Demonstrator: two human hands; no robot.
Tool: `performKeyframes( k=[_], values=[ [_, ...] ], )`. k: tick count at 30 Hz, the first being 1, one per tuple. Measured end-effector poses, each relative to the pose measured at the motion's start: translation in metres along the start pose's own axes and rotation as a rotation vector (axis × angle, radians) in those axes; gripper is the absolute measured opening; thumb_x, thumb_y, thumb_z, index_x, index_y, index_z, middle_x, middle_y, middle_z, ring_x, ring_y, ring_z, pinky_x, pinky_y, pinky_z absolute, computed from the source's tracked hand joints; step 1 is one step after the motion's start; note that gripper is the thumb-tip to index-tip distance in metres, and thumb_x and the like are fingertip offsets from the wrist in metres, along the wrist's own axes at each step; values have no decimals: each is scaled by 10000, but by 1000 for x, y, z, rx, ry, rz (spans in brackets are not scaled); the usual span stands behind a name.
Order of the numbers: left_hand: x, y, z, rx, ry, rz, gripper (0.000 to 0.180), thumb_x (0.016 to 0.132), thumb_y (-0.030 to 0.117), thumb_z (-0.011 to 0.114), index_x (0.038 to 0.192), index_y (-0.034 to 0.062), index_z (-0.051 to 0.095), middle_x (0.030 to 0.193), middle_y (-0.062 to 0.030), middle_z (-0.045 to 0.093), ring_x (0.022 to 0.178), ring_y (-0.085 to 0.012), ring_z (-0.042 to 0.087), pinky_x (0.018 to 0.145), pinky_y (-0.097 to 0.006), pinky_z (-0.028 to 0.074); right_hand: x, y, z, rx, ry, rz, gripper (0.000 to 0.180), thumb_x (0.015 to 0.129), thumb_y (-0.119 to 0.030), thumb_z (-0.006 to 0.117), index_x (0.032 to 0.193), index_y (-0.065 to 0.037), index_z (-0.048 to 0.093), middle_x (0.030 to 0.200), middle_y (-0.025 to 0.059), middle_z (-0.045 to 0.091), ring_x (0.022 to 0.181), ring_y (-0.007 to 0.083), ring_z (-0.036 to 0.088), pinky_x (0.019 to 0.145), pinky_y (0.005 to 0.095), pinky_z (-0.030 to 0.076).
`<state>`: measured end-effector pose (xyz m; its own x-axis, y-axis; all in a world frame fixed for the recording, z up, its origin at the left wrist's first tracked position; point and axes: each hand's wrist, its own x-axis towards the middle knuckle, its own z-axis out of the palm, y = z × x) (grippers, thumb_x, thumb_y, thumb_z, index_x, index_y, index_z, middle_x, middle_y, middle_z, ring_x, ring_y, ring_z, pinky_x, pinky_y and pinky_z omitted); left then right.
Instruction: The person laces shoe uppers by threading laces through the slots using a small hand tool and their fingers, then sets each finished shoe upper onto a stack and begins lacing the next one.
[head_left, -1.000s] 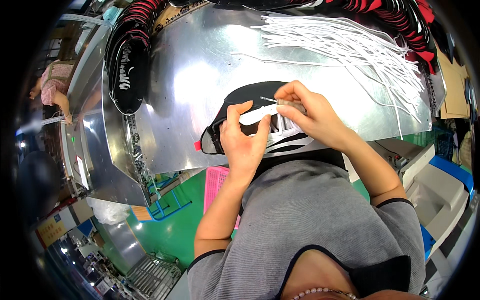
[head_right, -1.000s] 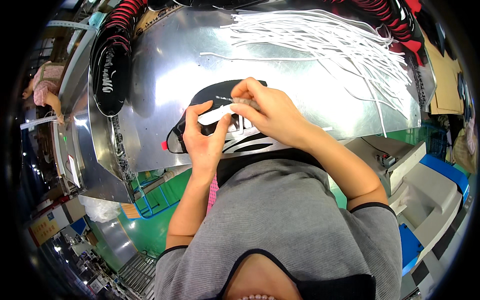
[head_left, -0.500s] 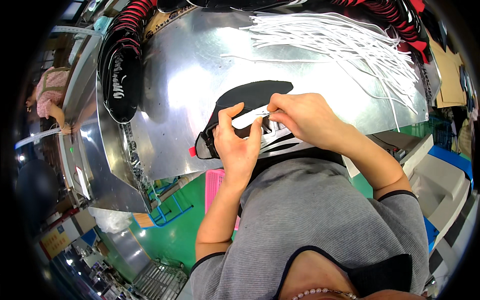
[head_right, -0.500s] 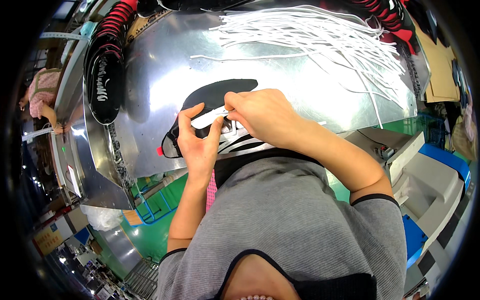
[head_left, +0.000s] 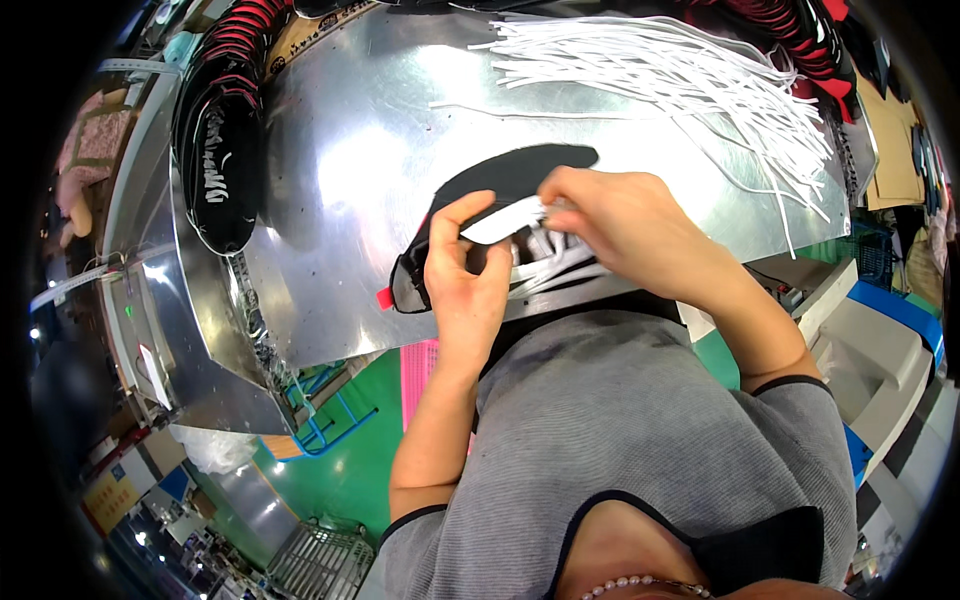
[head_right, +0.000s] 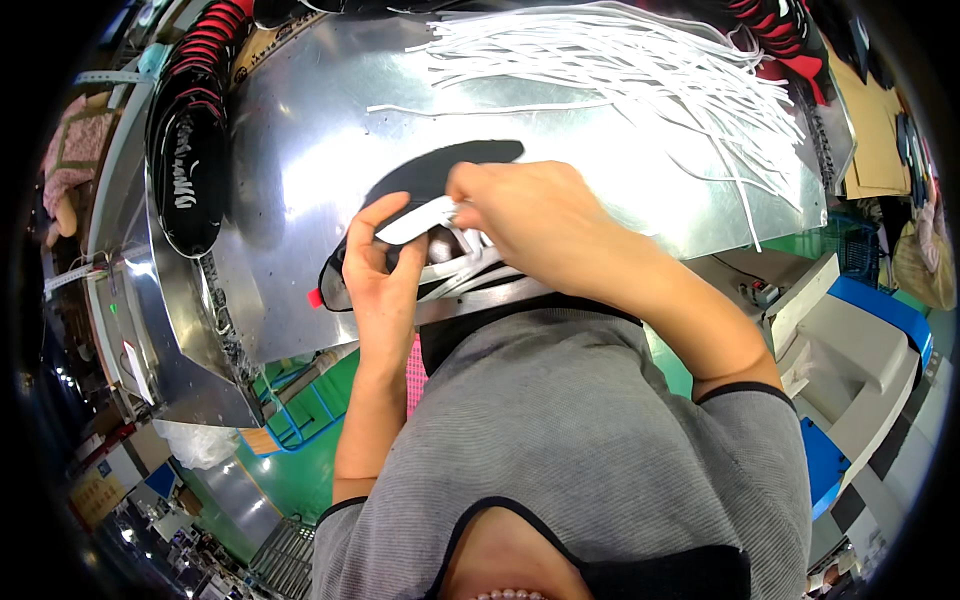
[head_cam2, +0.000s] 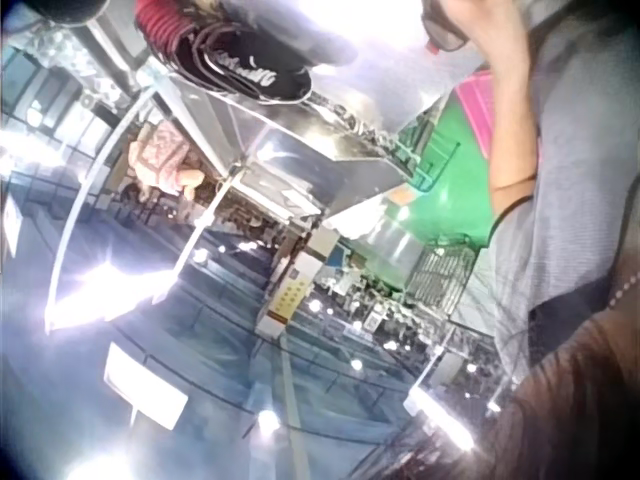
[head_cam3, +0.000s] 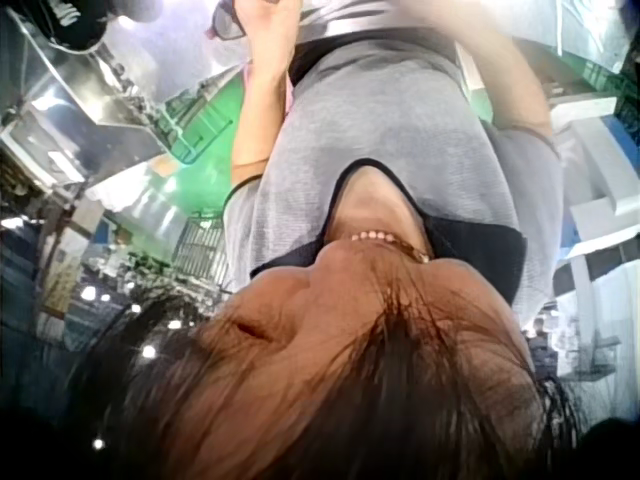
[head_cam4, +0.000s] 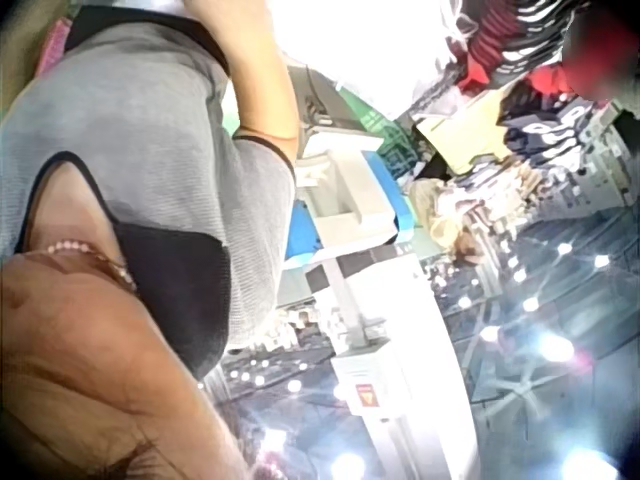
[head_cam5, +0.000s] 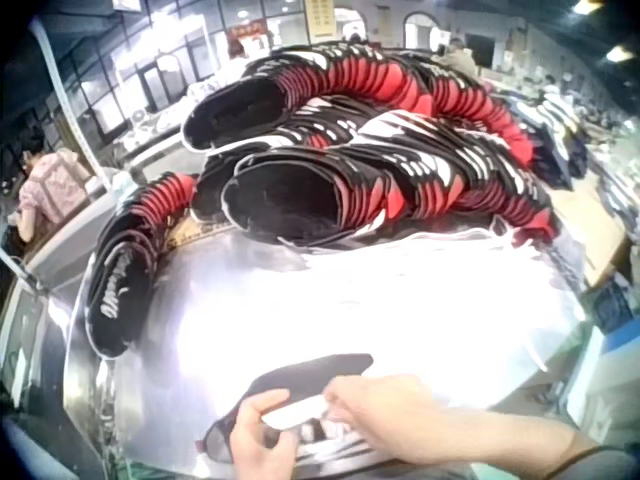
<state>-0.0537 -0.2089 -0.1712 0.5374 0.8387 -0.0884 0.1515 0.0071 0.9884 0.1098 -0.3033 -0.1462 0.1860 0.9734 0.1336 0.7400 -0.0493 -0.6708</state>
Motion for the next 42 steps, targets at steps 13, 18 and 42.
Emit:
performKeyframes(
  k=[13, 18, 42],
  values=[
    [22, 4, 3, -41, -117, -79, 336, 916, -29, 567, 1236, 31, 487, 938, -88, 656, 874, -122, 622, 770, -248, 502, -41, 7, -7, -28, 151, 217, 220, 861, -180, 696, 1010, -54, 595, 925, 79, 649, 763, 267, 653, 643, 363, 494],
    [25, 17, -23, -355, -357, -237, 449, 925, -10, 564, 1351, 39, 429, 906, -90, 665, 854, -136, 631, 824, -277, 490, -29, 39, 19, 43, 255, 170, 310, 808, -222, 759, 1006, -76, 570, 922, 46, 614, 762, 236, 628, 622, 350, 476],
    [-6, 29, 26, 634, -172, 684, 124, 810, 8, 702, 928, 14, 667, 807, -123, 627, 732, -301, 595, 669, -388, 461, -56, 22, 22, 624, 284, 374, 189, 890, -212, 694, 899, -24, 684, 728, 39, 622, 640, 87, 536, 592, 276, 435]
  ],
)
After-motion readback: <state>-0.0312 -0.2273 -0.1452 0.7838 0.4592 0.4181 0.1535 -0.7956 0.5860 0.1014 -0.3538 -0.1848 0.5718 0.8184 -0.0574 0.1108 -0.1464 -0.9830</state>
